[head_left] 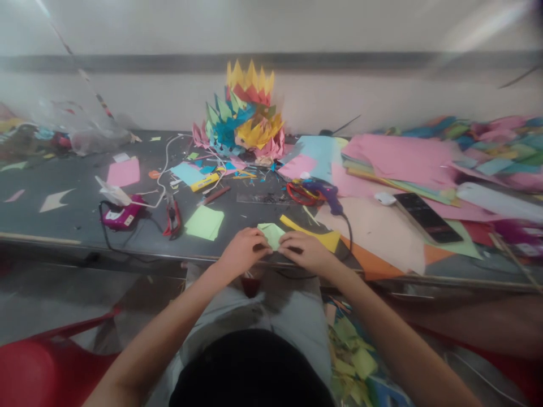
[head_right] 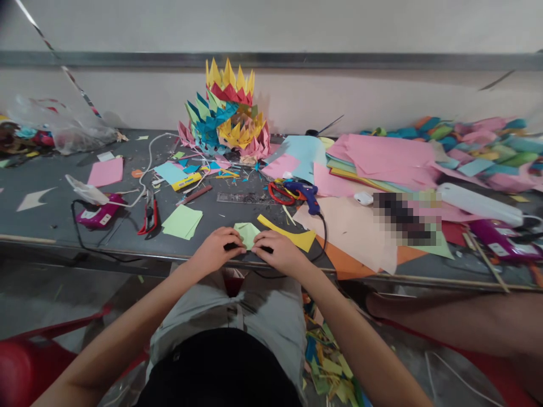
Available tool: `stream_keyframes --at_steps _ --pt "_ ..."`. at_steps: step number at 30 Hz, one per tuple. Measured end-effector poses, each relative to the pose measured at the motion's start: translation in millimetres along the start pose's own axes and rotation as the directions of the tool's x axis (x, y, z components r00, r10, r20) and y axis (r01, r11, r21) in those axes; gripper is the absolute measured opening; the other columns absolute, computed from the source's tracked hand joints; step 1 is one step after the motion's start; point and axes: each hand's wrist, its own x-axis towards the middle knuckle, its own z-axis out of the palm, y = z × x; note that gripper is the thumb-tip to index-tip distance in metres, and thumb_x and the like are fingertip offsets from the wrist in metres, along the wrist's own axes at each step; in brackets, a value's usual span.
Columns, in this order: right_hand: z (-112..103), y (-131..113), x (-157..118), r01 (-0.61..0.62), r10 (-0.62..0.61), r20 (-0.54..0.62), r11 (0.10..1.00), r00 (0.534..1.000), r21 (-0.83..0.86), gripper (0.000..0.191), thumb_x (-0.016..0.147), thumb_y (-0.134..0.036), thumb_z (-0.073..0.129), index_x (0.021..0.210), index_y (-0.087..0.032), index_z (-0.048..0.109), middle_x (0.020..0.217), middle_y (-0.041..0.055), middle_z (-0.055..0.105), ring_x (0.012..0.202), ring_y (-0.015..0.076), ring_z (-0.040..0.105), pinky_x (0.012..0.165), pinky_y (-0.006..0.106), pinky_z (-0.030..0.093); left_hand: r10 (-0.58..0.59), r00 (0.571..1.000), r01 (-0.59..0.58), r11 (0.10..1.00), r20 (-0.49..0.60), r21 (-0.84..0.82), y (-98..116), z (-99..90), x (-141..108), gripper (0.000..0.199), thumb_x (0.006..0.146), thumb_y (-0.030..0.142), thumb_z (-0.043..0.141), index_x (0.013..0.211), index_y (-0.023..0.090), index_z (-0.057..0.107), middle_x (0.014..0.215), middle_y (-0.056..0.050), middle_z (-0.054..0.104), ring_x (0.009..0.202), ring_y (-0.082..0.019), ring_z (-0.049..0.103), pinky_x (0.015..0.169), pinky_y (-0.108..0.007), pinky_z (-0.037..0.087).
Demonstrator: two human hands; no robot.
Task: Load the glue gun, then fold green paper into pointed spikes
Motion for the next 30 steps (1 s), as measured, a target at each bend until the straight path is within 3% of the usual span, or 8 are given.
stream_keyframes --at_steps 8,19,24,27,30 --pt "3 -8 6 -0.205 0.212 -0.082 0.975 0.974 0.085 0.008 0.074 -0.024 0.061 0.068 -0.019 0.063 0.074 0.0019 0.060 0.063 0.0119 0.055 0.060 0.024 0.043 -0.108 0.994 0.109 0.990 0.007 -0.094 2 0.1 5 0.005 0.073 0.023 0.070 0.070 0.019 0.068 0.083 0.000 0.065 0.081 -0.014 0.059 0.077 -0.029 0.046" --pt "2 -7 13 -0.290 0.293 -0.013 0.952 0.956 0.098 0.006 0.070 -0.019 0.061 0.064 -0.018 0.062 0.068 0.0001 0.055 0.062 0.0117 0.053 0.058 0.024 0.040 -0.156 0.987 0.158 0.978 0.021 -0.140 3 -0.6 8 0.004 0.070 0.018 0.071 0.069 0.018 0.067 0.082 -0.001 0.064 0.080 -0.015 0.058 0.077 -0.030 0.045" --pt "2 -9 15 -0.306 0.306 0.008 0.951 0.952 0.039 0.005 0.068 -0.017 0.060 0.063 -0.018 0.059 0.066 -0.0006 0.054 0.060 0.0115 0.050 0.056 0.023 0.038 -0.021 0.999 0.020 0.999 0.033 0.044 6 0.6 -2 0.007 0.080 0.019 0.061 0.077 0.020 0.068 0.089 -0.002 0.066 0.086 -0.017 0.058 0.079 -0.032 0.044" --pt "2 -11 17 -0.307 0.307 0.017 0.952 0.952 -0.009 0.007 0.069 -0.016 0.060 0.063 -0.018 0.056 0.065 -0.0008 0.052 0.060 0.0114 0.049 0.056 0.023 0.037 0.122 0.991 -0.134 0.962 0.063 0.240 9 2.4 -17 0.019 0.087 0.020 0.049 0.097 0.021 0.065 0.102 -0.005 0.065 0.099 -0.019 0.055 0.086 -0.035 0.041" --pt "2 -12 19 -0.289 0.290 0.017 0.957 0.957 -0.042 0.016 0.071 -0.025 0.062 0.062 -0.018 0.051 0.066 -0.0005 0.051 0.062 0.0122 0.048 0.058 0.024 0.036 0.189 0.979 -0.204 0.909 0.077 0.364 11 3.4 -30 0.030 0.089 0.028 0.045 0.115 0.019 0.056 0.117 -0.007 0.061 0.110 -0.021 0.052 0.093 -0.039 0.037"
